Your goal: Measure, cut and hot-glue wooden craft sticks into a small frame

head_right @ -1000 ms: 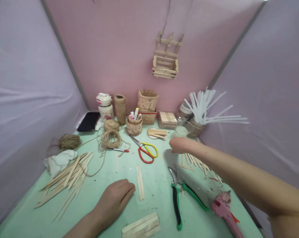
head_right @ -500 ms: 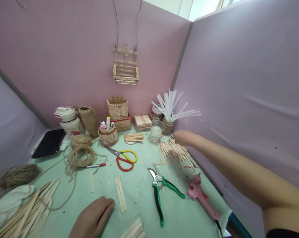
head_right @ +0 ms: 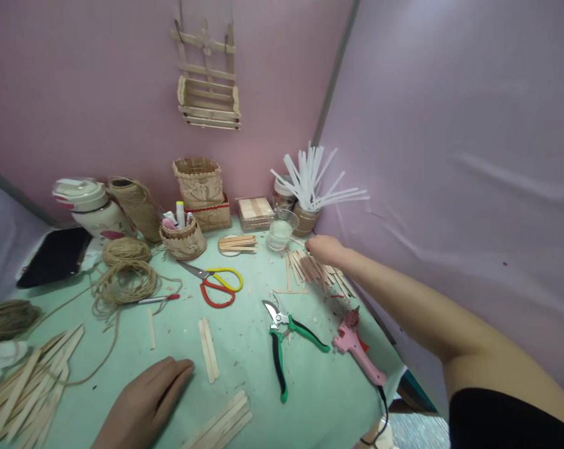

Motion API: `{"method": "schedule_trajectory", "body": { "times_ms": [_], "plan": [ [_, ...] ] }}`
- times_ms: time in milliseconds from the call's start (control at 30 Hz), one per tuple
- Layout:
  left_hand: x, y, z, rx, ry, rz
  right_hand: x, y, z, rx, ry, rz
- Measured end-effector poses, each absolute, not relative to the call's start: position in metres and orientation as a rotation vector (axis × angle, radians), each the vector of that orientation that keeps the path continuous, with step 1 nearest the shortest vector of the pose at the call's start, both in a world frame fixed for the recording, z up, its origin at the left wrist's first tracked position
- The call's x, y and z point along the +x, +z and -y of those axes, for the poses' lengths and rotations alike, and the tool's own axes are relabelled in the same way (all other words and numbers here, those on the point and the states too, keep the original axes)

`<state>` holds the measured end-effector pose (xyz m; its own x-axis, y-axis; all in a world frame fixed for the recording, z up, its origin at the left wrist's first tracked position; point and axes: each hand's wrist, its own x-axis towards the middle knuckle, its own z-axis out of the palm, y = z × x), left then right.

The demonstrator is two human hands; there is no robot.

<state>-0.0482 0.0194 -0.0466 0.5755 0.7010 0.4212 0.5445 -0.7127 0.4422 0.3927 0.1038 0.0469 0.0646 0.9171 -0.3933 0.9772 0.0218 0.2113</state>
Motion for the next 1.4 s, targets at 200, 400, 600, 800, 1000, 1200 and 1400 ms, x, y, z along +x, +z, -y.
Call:
{"method": "schedule_trajectory", "body": {
  "times_ms": [200, 400, 600, 800, 1000, 1200, 1400],
  "plan": [
    [-0.046, -0.045, -0.019, 2.542, 0.812, -1.034, 0.413, 0.023, -0.138, 1.727, -0.240, -2.161],
    [-0.048, -0.045, -0.021, 2.528, 0.791, -1.034, 0.429, 0.009, -0.152, 1.691, -0.252, -2.215],
    [-0.047, -0.046, -0.021, 2.490, 0.779, -1.012, 0.438, -0.006, -0.153, 1.676, -0.191, -2.269],
    [-0.049, -0.048, -0.021, 2.477, 0.700, -1.018, 0.446, -0.003, -0.160, 1.567, -0.144, -2.427],
    [-0.049, -0.048, -0.021, 2.455, 0.658, -1.030, 0.440, 0.012, -0.141, 1.699, 0.109, -2.566],
    [-0.047, -0.046, -0.018, 2.422, 0.652, -1.055, 0.419, 0.030, -0.101, 1.974, 0.468, -2.621],
    [-0.044, -0.037, -0.014, 2.037, 0.812, -1.163, 0.316, 0.051, -0.053, 2.333, -0.134, -2.763]
  ]
}}
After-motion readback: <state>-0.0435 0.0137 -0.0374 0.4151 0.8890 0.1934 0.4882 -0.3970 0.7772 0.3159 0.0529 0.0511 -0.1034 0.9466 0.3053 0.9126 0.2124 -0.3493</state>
